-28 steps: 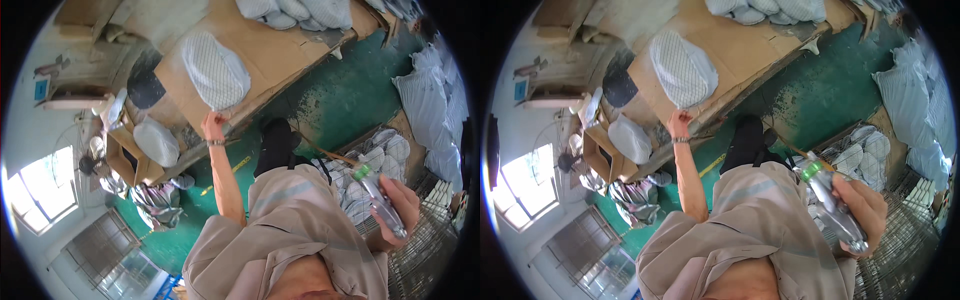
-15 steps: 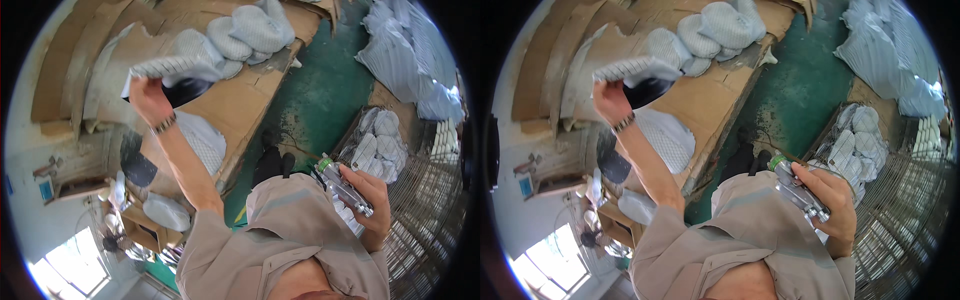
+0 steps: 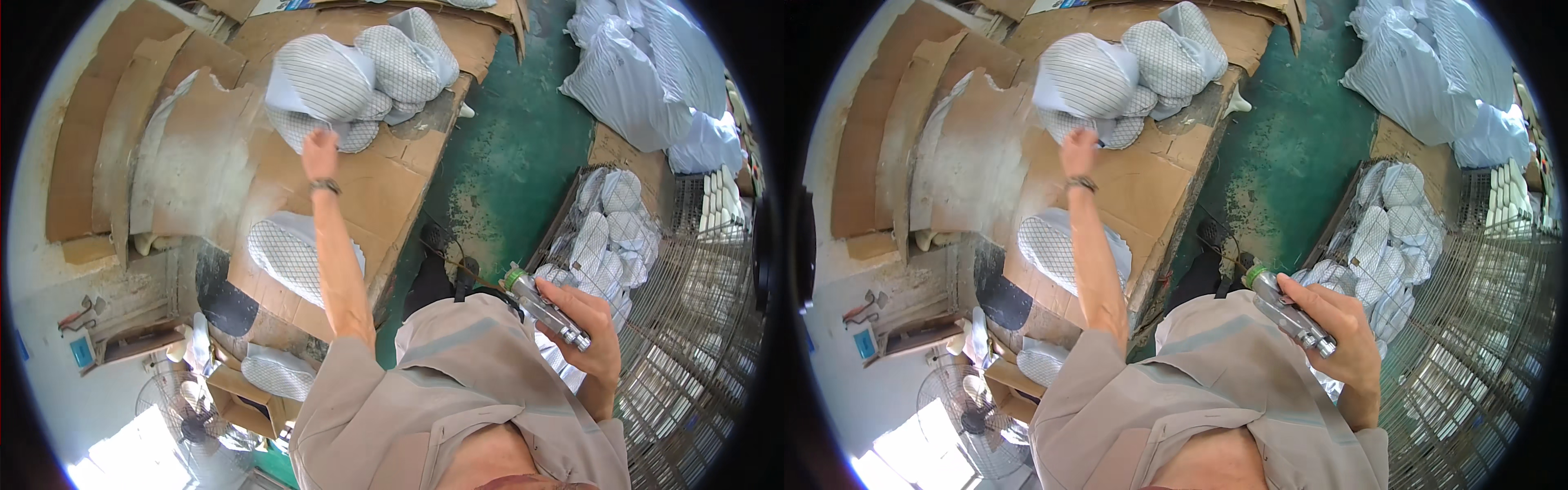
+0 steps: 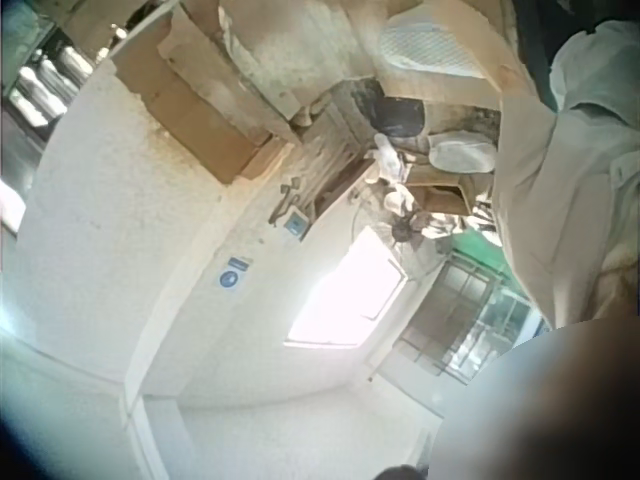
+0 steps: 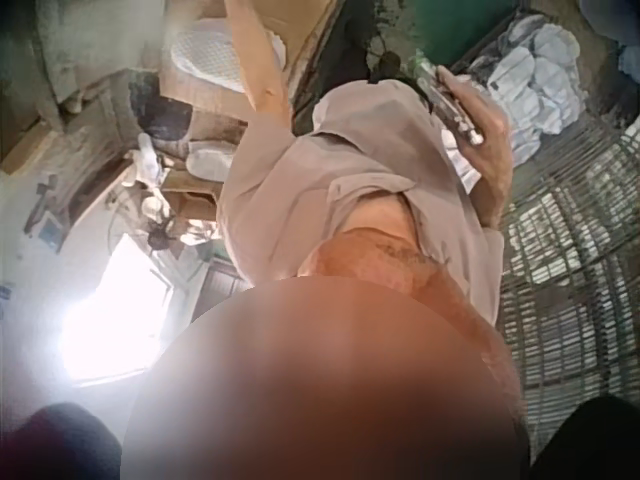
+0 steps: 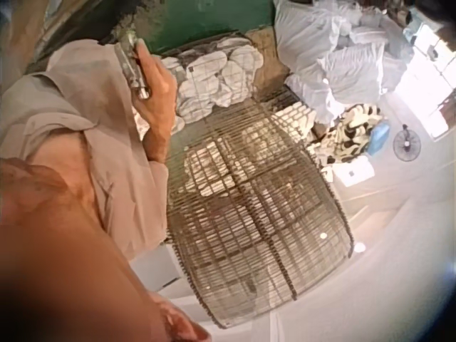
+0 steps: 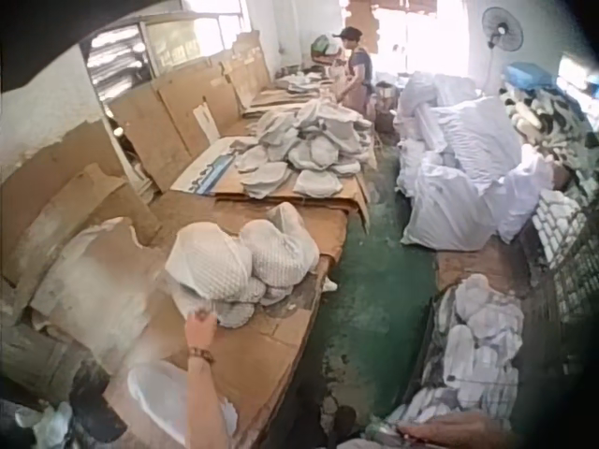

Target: Applying adhesive to white mesh pads using an industrial spray gun in a factory environment.

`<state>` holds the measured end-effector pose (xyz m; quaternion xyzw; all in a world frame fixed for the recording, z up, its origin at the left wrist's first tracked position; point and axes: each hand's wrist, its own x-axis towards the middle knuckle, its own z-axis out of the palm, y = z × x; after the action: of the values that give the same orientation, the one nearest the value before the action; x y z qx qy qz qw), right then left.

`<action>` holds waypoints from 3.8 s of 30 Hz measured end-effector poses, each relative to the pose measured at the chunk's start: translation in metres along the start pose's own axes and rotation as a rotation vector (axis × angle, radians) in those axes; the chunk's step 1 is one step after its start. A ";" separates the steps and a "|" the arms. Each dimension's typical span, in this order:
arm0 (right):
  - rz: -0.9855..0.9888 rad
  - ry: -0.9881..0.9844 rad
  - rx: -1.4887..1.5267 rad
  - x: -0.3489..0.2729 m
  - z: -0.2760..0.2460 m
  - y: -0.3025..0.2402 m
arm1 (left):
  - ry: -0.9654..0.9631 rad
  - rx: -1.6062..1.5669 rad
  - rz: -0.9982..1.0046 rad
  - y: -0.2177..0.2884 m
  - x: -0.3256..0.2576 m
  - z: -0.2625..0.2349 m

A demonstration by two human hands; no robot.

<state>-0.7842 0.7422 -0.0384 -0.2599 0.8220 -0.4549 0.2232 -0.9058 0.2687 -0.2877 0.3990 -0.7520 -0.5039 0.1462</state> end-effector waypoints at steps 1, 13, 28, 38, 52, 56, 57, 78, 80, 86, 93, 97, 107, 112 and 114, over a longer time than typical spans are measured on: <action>-0.028 0.000 -0.011 0.000 0.002 0.001 | 0.022 0.114 0.159 -0.026 -0.030 0.000; -0.281 -0.238 0.004 -0.005 0.028 -0.014 | 0.284 0.944 0.214 -0.169 -0.262 -0.101; -0.292 -0.244 -0.082 0.002 0.114 -0.099 | 0.101 0.777 0.144 -0.187 -0.262 -0.090; -0.340 -0.171 -0.233 -0.004 0.190 -0.200 | 0.088 0.636 0.183 -0.196 -0.261 -0.104; -0.258 -0.124 -0.442 -0.020 0.239 -0.261 | 0.003 0.558 0.206 -0.196 -0.265 -0.124; -0.255 -0.077 -0.410 -0.023 0.243 -0.262 | -0.001 0.497 0.246 -0.195 -0.265 -0.131; -0.248 -0.077 -0.403 -0.025 0.245 -0.261 | -0.017 0.473 0.250 -0.195 -0.266 -0.134; -0.172 0.034 -0.339 -0.069 0.241 -0.231 | -0.428 -0.034 0.035 -0.341 -0.377 -0.220; -0.166 -0.001 -0.380 -0.070 0.235 -0.226 | -0.489 0.056 -0.113 -0.367 -0.382 -0.217; -0.167 0.024 -0.365 -0.087 0.224 -0.208 | -0.471 -0.138 -0.414 -0.423 -0.400 -0.206; -0.249 -0.065 -0.246 -0.109 0.205 -0.182 | -0.392 -0.370 -0.687 -0.463 -0.422 -0.204; -0.248 -0.011 -0.260 -0.121 0.191 -0.169 | -0.388 -0.324 -0.791 -0.473 -0.436 -0.203; -0.215 -0.061 -0.238 -0.144 0.160 -0.137 | -0.356 -0.291 -0.779 -0.452 -0.454 -0.195; -0.187 -0.120 -0.148 -0.152 0.148 -0.123 | -0.218 -0.400 -0.604 -0.416 -0.446 -0.185; -0.197 -0.049 -0.240 -0.155 0.145 -0.120 | -0.185 -0.441 -0.568 -0.399 -0.440 -0.181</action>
<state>-0.5514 0.6947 0.0148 -0.3751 0.8354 -0.3666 0.1646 -0.3316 0.4121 -0.4750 0.5035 -0.4947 -0.7082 0.0146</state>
